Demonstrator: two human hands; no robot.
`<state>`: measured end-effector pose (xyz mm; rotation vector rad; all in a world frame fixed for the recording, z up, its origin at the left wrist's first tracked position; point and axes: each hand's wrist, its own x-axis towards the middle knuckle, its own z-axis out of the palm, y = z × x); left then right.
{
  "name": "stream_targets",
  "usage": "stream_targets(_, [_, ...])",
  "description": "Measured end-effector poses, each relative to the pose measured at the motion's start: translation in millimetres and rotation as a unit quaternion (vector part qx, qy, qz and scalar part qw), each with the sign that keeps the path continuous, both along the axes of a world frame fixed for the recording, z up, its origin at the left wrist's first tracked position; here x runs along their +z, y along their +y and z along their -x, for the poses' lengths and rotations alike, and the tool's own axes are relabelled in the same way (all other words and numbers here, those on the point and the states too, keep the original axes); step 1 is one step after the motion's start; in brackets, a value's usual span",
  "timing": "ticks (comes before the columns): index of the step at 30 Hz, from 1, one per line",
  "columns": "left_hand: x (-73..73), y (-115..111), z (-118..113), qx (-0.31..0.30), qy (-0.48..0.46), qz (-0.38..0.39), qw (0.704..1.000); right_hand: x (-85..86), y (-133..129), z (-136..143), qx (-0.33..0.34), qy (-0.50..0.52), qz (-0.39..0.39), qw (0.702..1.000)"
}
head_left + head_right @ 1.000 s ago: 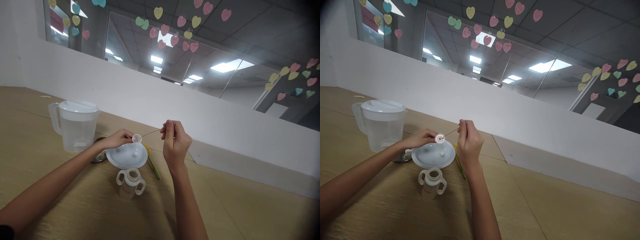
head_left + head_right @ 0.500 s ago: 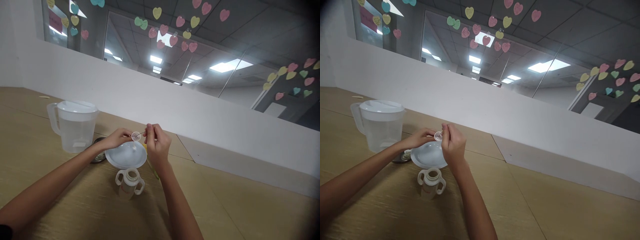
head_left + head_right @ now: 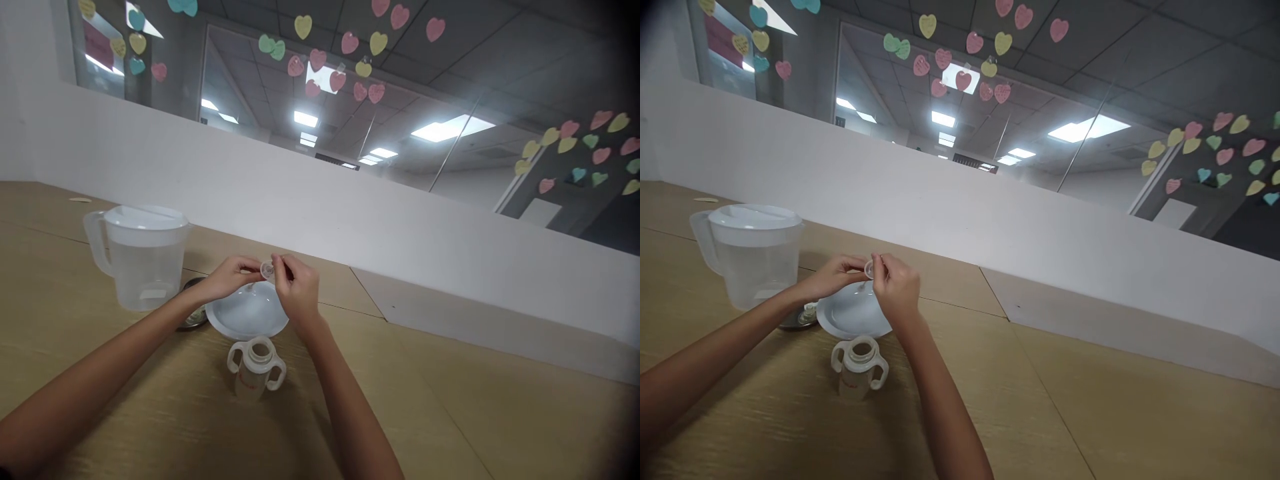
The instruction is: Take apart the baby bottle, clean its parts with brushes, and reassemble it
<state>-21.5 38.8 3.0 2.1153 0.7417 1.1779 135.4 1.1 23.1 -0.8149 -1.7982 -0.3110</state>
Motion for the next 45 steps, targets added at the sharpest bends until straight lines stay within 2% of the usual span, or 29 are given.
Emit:
stream_targets(5, [1.2, -1.7, -0.7, -0.018, -0.016, 0.009, 1.0, -0.9, 3.4, 1.4, 0.014, -0.032, 0.007, 0.999])
stream_targets(11, [0.8, -4.0, -3.2, 0.018, 0.001, 0.027, 0.999, 27.7, -19.9, -16.8, 0.032, 0.05, 0.007, 0.998])
stream_targets(16, [3.1, -4.5, 0.2, 0.011, 0.016, 0.002, 1.0, 43.1, -40.1, -26.2, 0.049, 0.094, -0.007, 0.994])
stream_targets(19, [4.1, -2.0, 5.0, 0.012, 0.007, -0.011, 1.0, 44.2, -44.9, -26.0, 0.038, 0.105, -0.017, 0.994])
stream_targets(24, [3.0, 5.0, 11.7, 0.011, -0.003, -0.019, 1.0, 42.5, -49.8, -21.0, 0.011, 0.063, -0.07, 0.996])
stream_targets(28, [3.3, 9.0, 14.1, -0.002, 0.001, -0.047, 0.999, 42.9, -52.6, -18.8, 0.013, 0.059, -0.087, 0.994])
stream_targets(35, [8.1, 7.7, 15.8, -0.025, 0.02, -0.065, 0.997, 45.0, -62.5, -17.6, -0.007, 0.04, -0.117, 0.992])
stream_targets(45, [10.0, 9.4, 18.8, -0.05, 0.02, -0.076, 0.996, 47.0, -70.5, -16.8, 0.005, 0.04, -0.133, 0.99])
